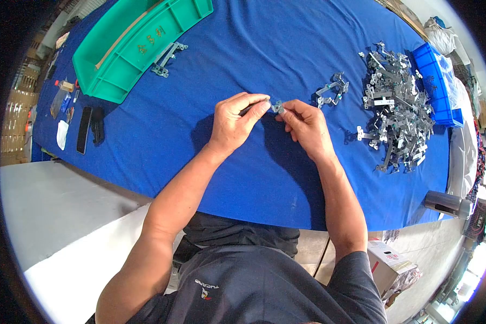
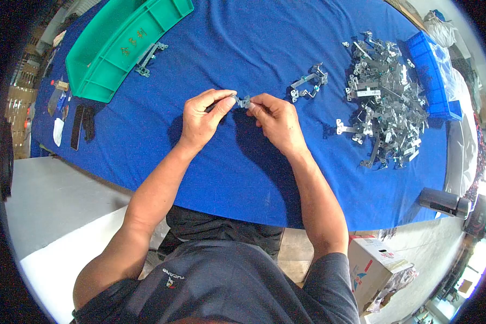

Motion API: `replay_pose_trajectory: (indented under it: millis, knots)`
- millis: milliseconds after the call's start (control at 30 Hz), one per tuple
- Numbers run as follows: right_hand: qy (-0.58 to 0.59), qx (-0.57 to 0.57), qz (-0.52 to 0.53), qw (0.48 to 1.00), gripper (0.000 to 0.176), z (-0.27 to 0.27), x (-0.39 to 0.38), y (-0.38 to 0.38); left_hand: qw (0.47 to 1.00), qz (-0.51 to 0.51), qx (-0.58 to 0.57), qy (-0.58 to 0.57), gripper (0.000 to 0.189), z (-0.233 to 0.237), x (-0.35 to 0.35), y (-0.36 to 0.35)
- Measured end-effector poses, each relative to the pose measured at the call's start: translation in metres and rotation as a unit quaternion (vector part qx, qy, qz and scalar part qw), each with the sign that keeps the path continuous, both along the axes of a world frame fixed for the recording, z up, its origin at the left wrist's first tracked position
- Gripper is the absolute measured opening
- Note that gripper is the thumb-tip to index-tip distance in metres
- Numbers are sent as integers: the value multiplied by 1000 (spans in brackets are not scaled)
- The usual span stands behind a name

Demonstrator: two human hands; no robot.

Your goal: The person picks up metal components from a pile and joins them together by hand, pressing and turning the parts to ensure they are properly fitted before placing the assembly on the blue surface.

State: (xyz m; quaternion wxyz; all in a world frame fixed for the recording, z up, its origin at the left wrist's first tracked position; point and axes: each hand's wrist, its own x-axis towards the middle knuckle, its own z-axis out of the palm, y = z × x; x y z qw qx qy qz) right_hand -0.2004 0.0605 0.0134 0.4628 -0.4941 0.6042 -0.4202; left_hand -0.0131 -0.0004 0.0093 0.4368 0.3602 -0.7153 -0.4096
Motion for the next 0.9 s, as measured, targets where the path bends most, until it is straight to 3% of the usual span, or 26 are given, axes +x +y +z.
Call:
replay_pose_trajectory:
  millis: [500, 700, 900]
  knots:
    - [23, -4, 1, 1000, 17, -2, -1, -1, 1000, -2, -28, 11, 15, -3, -1, -2]
    - [-33, 4, -21, 999, 17, -5, -2, -1, 999, -3, -36, -26, 15, 2, 0, 1]
    - [12, 4, -5, 1000, 17, 0, 1, 0, 1000, 13, -13, -5, 16, -2, 1, -2]
